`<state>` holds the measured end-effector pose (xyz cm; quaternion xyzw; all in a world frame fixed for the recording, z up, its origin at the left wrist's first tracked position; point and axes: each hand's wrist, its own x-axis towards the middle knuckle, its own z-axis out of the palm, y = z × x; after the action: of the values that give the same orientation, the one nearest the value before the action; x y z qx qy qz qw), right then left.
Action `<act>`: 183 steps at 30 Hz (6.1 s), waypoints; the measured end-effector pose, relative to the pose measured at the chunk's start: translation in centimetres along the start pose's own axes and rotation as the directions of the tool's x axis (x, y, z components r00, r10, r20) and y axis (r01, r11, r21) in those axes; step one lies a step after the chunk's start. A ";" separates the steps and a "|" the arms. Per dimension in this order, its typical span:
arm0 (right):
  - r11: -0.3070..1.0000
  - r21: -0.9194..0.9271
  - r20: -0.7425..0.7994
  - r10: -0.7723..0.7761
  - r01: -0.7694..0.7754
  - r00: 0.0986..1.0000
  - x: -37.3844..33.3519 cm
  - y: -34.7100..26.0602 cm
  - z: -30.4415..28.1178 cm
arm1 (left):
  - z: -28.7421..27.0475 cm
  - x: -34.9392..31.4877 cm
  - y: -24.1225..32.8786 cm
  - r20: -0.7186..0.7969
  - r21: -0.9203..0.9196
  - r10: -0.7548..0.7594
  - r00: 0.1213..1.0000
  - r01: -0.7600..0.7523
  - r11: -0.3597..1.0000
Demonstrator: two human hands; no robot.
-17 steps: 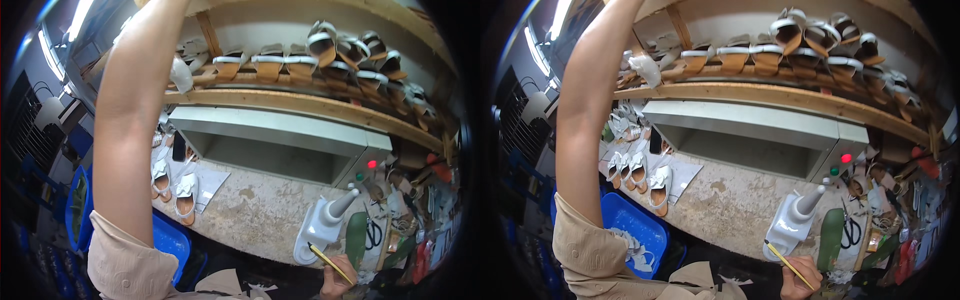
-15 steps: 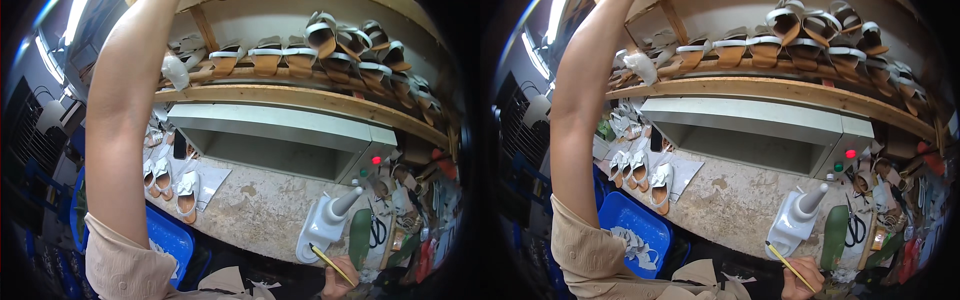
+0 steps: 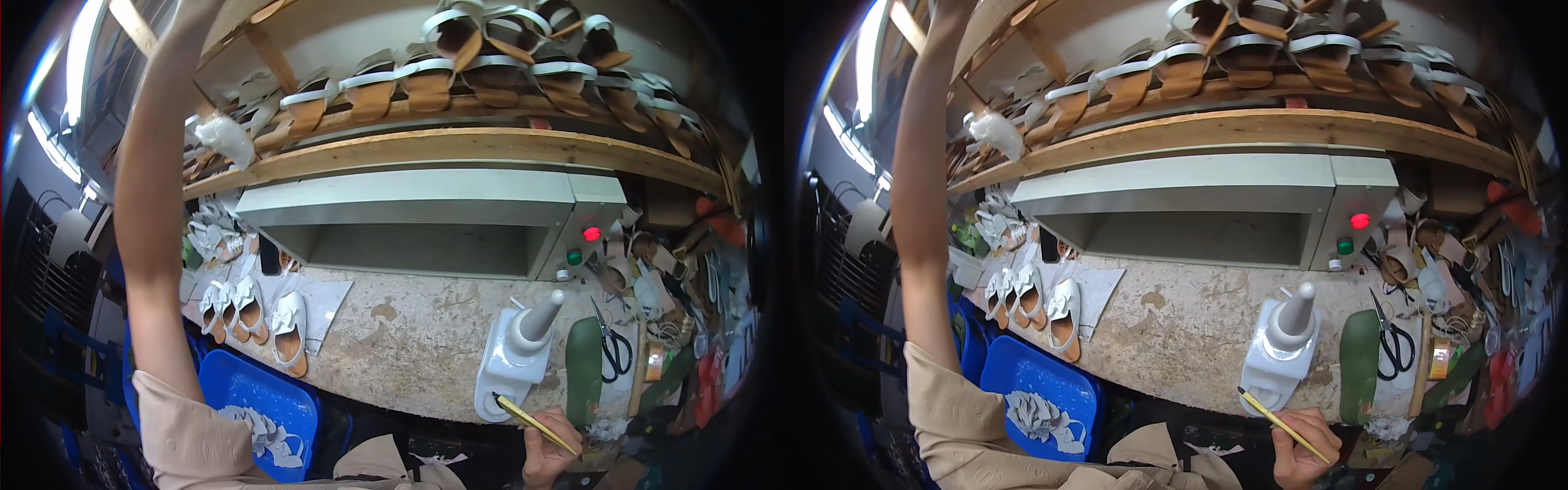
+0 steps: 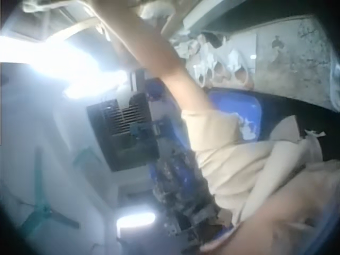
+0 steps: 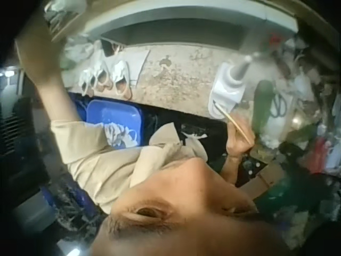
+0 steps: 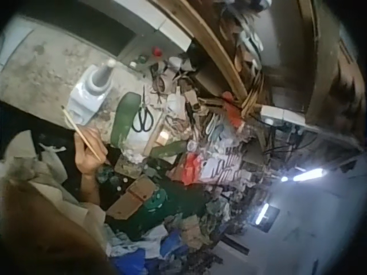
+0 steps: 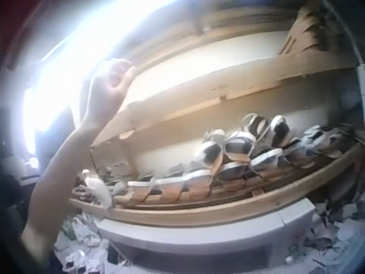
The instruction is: The person cleans the sole and edges of white sandals using a yellow brush. They repeatedly pick up sandals from a shelf, brush the soles and sides, and return them to the shelf. The task is performed one at a time in a workshop setting with multiple sandals visible on shelves and the workbench.
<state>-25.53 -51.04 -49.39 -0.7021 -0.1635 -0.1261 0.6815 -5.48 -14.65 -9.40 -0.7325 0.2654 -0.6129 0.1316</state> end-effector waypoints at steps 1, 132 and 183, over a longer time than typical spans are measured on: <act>0.993 -0.115 -0.038 -0.031 0.027 0.999 -0.7 0.8 -1.2 | 1.8 -4.2 4.0 0.027 -0.236 -0.070 0.997 0.075 0.969; 0.973 0.092 0.061 -0.216 0.210 0.975 -8.1 4.1 8.5 | -19.4 -38.5 36.0 0.965 -0.260 -0.080 0.251 0.862 -0.435; 0.978 -0.119 0.117 -0.160 0.173 0.980 -9.8 1.5 10.4 | -20.0 -38.0 37.1 0.990 0.130 0.087 -0.108 0.521 -0.843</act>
<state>-34.37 -41.21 -55.07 -0.7341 -0.2497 -0.1552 0.6121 -37.42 -21.68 -55.86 -0.5291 -0.1091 0.1566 -0.8268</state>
